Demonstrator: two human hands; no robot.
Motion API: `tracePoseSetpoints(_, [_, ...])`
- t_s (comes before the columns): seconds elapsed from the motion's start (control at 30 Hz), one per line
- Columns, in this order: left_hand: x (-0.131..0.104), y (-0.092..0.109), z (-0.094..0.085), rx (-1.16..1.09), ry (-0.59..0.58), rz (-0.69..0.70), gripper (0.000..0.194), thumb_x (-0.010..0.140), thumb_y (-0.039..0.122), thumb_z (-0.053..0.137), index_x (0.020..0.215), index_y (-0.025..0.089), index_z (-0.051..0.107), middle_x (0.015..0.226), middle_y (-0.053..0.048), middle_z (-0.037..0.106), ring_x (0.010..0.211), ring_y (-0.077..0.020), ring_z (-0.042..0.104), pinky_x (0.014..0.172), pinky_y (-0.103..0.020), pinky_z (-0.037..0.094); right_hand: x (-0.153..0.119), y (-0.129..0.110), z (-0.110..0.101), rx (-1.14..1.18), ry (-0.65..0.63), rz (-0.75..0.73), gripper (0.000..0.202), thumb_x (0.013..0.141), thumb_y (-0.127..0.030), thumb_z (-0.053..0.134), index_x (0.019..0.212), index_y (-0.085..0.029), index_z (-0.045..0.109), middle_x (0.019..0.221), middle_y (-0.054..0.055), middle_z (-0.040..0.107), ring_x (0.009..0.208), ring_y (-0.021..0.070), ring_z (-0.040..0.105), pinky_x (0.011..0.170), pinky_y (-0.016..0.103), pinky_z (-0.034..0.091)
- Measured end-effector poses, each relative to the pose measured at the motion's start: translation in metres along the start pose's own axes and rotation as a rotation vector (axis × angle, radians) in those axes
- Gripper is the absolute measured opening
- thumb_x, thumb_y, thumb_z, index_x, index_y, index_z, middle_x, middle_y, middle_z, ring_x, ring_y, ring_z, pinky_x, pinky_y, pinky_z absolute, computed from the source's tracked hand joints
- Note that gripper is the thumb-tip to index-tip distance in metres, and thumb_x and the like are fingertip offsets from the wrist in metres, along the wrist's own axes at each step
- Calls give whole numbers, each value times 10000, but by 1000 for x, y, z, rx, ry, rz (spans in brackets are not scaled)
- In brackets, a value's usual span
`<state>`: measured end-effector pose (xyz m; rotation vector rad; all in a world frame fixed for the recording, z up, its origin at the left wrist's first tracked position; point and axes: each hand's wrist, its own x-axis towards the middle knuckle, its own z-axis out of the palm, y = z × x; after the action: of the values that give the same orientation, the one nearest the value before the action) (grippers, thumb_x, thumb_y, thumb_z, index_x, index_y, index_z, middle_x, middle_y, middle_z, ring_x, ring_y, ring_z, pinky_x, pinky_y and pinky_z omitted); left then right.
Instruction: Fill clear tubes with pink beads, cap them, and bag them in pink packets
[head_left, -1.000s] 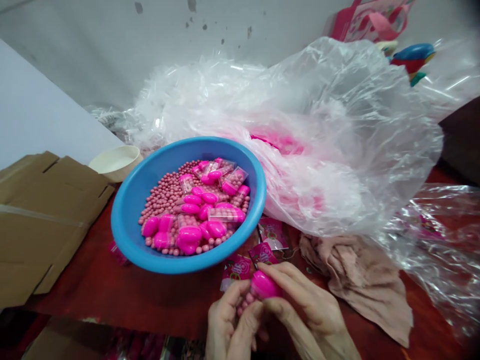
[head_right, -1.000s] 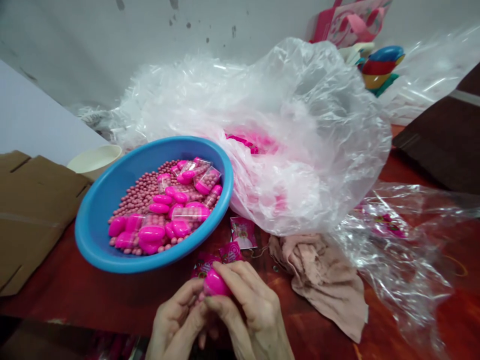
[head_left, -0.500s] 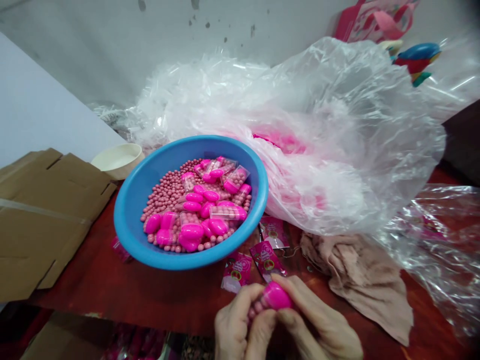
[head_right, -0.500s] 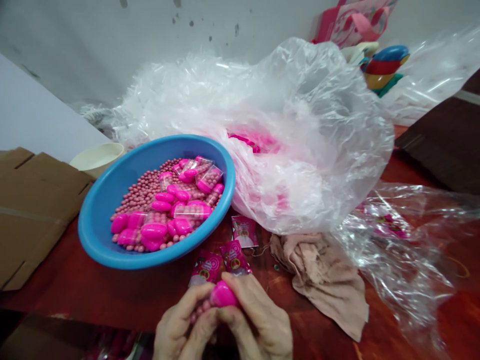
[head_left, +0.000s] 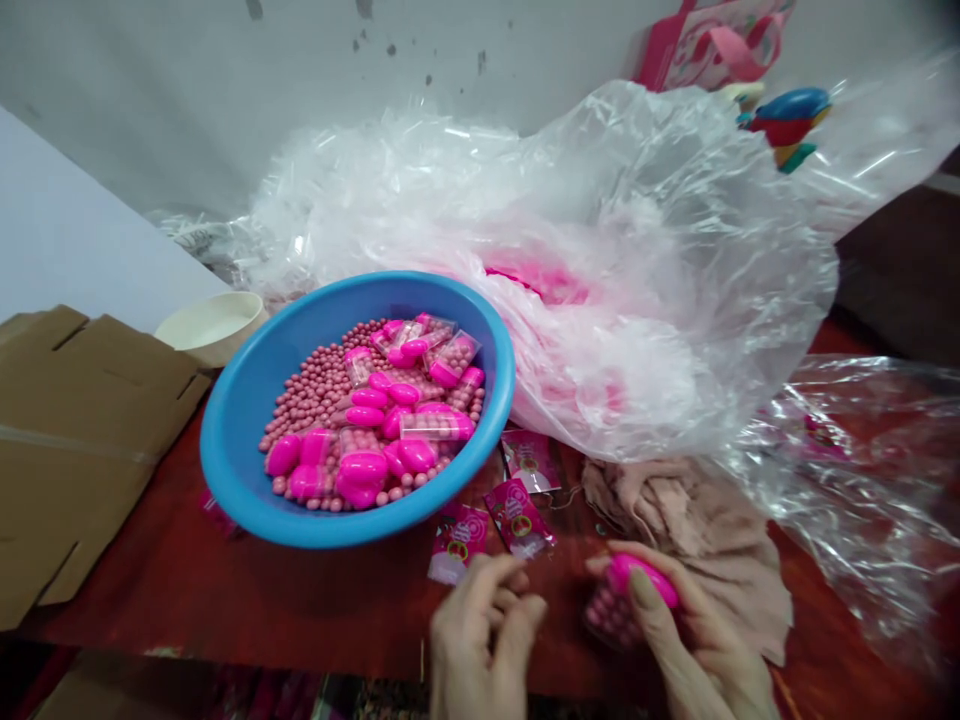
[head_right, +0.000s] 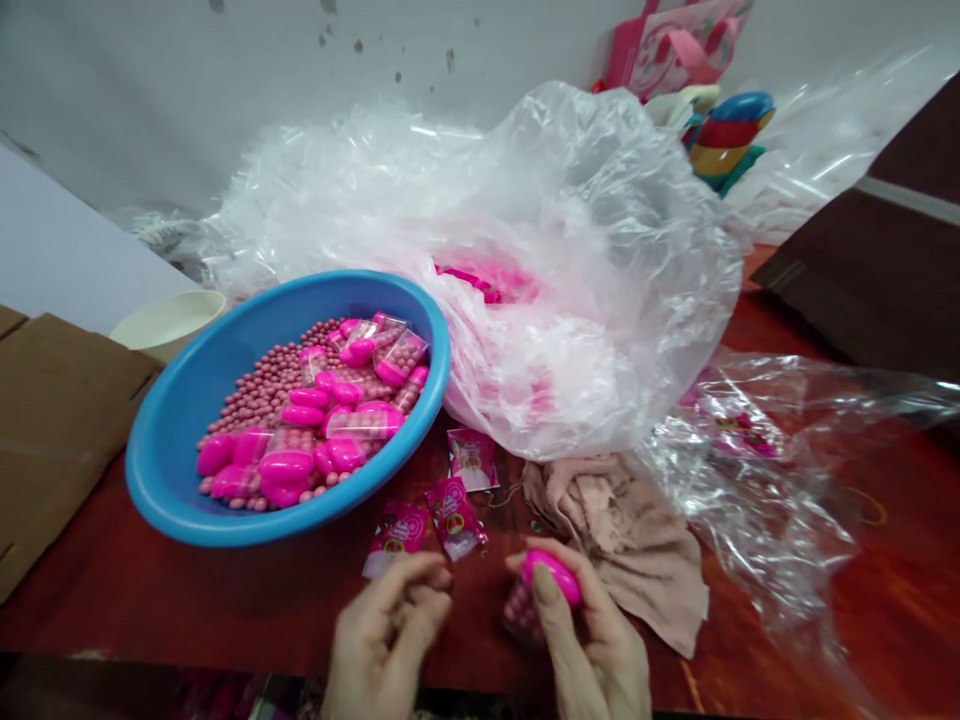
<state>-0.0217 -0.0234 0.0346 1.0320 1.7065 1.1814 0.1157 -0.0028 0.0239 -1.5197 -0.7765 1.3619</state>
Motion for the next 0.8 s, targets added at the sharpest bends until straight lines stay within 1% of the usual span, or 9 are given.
tracePoseSetpoints(0.07, [19,8,-10,134,100,106,211,817,275,548,946,180,684,841,-68,687,675,-176,598,627,-272,483,14,5,-6,-282,9,-147,441,821,-534,548,1065,-177,633,891,79,735,761,189,693,655,230,568])
tracePoseSetpoints(0.1, [29,11,-13,204,94,136,239,830,272,526,990,172,674,866,-81,692,681,-189,605,663,-303,491,21,7,-6,-417,30,-277,466,849,-530,500,1104,-161,624,932,98,727,828,214,689,675,259,570])
tracePoseSetpoints(0.17, [48,15,-12,339,14,137,303,836,261,506,1081,149,646,923,-117,703,737,-232,630,753,-376,488,30,9,-3,-653,101,-614,476,898,-474,436,1180,-122,589,1087,149,672,1010,268,633,764,340,555])
tracePoseSetpoints(0.23, [61,15,-5,418,-55,123,338,826,245,511,1121,125,624,1022,-158,686,797,-267,639,823,-436,459,33,7,4,-795,176,-923,421,927,-361,428,1224,-86,545,1211,193,576,1175,308,511,888,424,486])
tracePoseSetpoints(0.3, [69,11,1,441,-83,126,310,806,234,535,1082,133,634,1030,-159,673,813,-279,638,818,-445,453,29,4,10,-843,238,-1085,337,921,-248,460,1205,-84,538,1172,194,560,1213,317,452,940,457,426])
tracePoseSetpoints(0.43, [73,0,2,441,-128,141,112,766,206,567,816,207,668,789,-64,659,768,-256,626,708,-367,468,17,-4,8,-864,273,-1136,221,881,-169,535,1095,-137,578,952,126,600,951,263,563,842,409,447])
tracePoseSetpoints(0.57, [72,-2,-4,431,-150,139,94,758,199,573,760,211,666,808,-57,645,783,-241,608,714,-348,445,22,-5,-17,-1095,495,-1002,356,908,-316,478,1156,-74,562,1064,222,575,951,338,534,849,516,389])
tracePoseSetpoints(0.63, [72,2,-4,422,-167,132,95,767,226,579,747,208,670,771,-45,633,752,-232,601,694,-342,435,34,-1,-30,-1188,458,-1004,435,936,-402,356,1054,-68,609,981,221,585,915,349,519,767,496,423])
tracePoseSetpoints(0.8, [70,8,2,381,-173,146,73,704,293,678,675,227,667,704,-31,602,719,-243,584,650,-338,411,70,5,-44,-1162,401,-1006,419,949,-433,327,764,-172,598,725,83,577,675,215,535,611,320,440])
